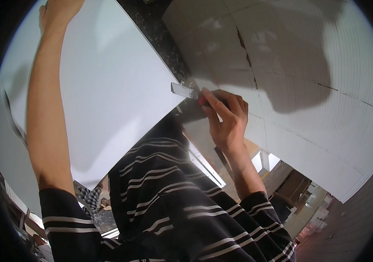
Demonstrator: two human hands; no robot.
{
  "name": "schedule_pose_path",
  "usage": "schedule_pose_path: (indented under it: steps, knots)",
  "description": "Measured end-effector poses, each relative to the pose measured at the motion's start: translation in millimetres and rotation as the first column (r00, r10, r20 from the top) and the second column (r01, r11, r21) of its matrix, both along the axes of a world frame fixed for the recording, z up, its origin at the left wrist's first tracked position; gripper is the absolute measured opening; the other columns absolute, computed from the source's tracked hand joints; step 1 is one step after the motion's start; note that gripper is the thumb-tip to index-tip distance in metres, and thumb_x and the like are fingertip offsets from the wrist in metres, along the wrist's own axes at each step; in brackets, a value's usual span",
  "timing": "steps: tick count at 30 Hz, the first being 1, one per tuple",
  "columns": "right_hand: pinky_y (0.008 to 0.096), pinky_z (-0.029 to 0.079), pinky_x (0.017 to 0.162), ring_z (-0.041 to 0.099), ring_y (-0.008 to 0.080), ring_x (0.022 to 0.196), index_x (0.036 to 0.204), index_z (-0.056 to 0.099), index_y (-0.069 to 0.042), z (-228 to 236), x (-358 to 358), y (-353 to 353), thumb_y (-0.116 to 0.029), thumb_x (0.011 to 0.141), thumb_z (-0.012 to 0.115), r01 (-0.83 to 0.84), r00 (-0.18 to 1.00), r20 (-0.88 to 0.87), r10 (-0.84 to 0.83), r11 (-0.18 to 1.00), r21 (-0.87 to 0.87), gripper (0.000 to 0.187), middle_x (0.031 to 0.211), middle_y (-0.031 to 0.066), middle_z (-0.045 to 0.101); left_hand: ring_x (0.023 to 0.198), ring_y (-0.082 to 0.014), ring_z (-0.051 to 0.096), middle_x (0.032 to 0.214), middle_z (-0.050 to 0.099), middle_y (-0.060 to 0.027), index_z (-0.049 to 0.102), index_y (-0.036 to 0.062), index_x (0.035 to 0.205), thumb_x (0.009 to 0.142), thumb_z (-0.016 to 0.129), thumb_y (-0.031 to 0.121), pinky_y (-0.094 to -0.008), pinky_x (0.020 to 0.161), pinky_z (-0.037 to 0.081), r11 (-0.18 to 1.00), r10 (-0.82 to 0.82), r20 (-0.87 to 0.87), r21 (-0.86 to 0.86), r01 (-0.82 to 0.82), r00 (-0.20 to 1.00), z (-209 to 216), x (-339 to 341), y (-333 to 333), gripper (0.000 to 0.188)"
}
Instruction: The person picks up a large white sheet and places it on a workbench. They use a utility knife to cut the sheet along straight lines, then fold and separate the cut sections. The person repeats this process with additional sheets, stacking the finished pieces.
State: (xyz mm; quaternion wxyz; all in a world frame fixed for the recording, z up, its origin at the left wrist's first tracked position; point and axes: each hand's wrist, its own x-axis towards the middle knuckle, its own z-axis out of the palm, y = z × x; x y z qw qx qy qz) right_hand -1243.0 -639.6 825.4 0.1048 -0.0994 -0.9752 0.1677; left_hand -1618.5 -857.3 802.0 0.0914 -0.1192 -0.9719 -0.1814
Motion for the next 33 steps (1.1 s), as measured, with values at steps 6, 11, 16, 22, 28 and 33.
schedule_pose_path:
  steps: [6, 11, 16, 22, 28, 33]
  knots:
    - [0.04, 0.045, 0.094, 0.064, 0.0254, 0.099, 0.119, 0.077, -0.016, 2.4, -4.4, 0.8, -0.004, 0.077, 0.08, -0.003, 1.0, 0.006, 0.003, 0.999, 0.051, 0.044, 0.106, 0.0053, 0.07, 0.153, -0.032, 0.029, 0.166, 0.032, -0.0157, 0.047, 0.0137, 0.152, 0.104, 0.046, 0.026, -0.0514, 0.127, 0.02, 0.965, 0.191, -0.008, -0.182, -0.19, 0.981, -0.7, 10.2, 18.5, 0.049]
    - [0.0421, 0.044, 0.093, 0.063, 0.0252, 0.1, 0.126, 0.075, -0.02, 0.1, -8.8, 11.5, -0.004, 0.075, 0.081, -0.052, 0.999, -0.009, 0.052, 0.998, 0.039, 0.054, 0.11, 0.0048, 0.069, 0.154, -0.0319, 0.029, 0.164, 0.035, -0.016, 0.048, 0.014, 0.151, 0.104, 0.043, 0.021, -0.052, 0.127, 0.019, 0.962, 0.166, -0.075, -0.207, -0.178, 0.983, 2.8, 18.1, 26.2, 0.049]
    - [0.0409, 0.044, 0.092, 0.063, 0.0239, 0.099, 0.125, 0.076, -0.021, 5.5, -2.6, 19.2, -0.008, 0.076, 0.083, -0.101, 0.995, 0.007, 0.101, 0.995, 0.013, 0.051, 0.109, 0.0045, 0.07, 0.153, -0.0319, 0.03, 0.164, 0.036, -0.0163, 0.049, 0.0145, 0.151, 0.103, 0.044, 0.021, -0.0516, 0.127, 0.02, 0.976, 0.154, -0.033, -0.154, -0.157, 0.988, 8.6, 17.2, 23.7, 0.048]
    - [0.0394, 0.045, 0.091, 0.065, 0.0252, 0.098, 0.12, 0.077, -0.014, 12.9, 2.9, 22.0, -0.004, 0.079, 0.08, -0.084, 0.995, 0.045, 0.083, 0.996, 0.021, 0.042, 0.108, 0.0068, 0.073, 0.153, -0.0324, 0.031, 0.163, 0.038, -0.0173, 0.051, 0.0147, 0.15, 0.103, 0.045, 0.021, -0.0515, 0.127, 0.02, 0.98, 0.155, -0.035, -0.122, -0.158, 0.987, 9.2, 16.5, 22.9, 0.048]
    - [0.0408, 0.044, 0.093, 0.063, 0.0238, 0.1, 0.123, 0.076, -0.021, 7.4, -10.7, 19.7, -0.007, 0.075, 0.083, -0.095, 0.995, 0.013, 0.095, 0.995, -0.006, 0.051, 0.109, 0.0033, 0.07, 0.152, -0.0326, 0.032, 0.162, 0.038, -0.0178, 0.051, 0.0137, 0.149, 0.103, 0.045, 0.022, -0.0519, 0.127, 0.02, 0.984, 0.134, -0.062, -0.105, -0.14, 0.989, 7.9, 17.0, 22.2, 0.047]
    - [0.0423, 0.044, 0.094, 0.063, 0.0249, 0.1, 0.124, 0.076, -0.02, 9.1, -21.4, 16.0, -0.006, 0.075, 0.082, -0.104, 0.994, 0.021, 0.103, 0.994, 0.038, 0.051, 0.109, 0.0044, 0.07, 0.153, -0.032, 0.03, 0.163, 0.036, -0.0172, 0.05, 0.0139, 0.15, 0.103, 0.044, 0.023, -0.0514, 0.127, 0.02, 0.979, 0.146, -0.036, -0.139, -0.15, 0.989, 12.2, 19.8, 26.2, 0.048]
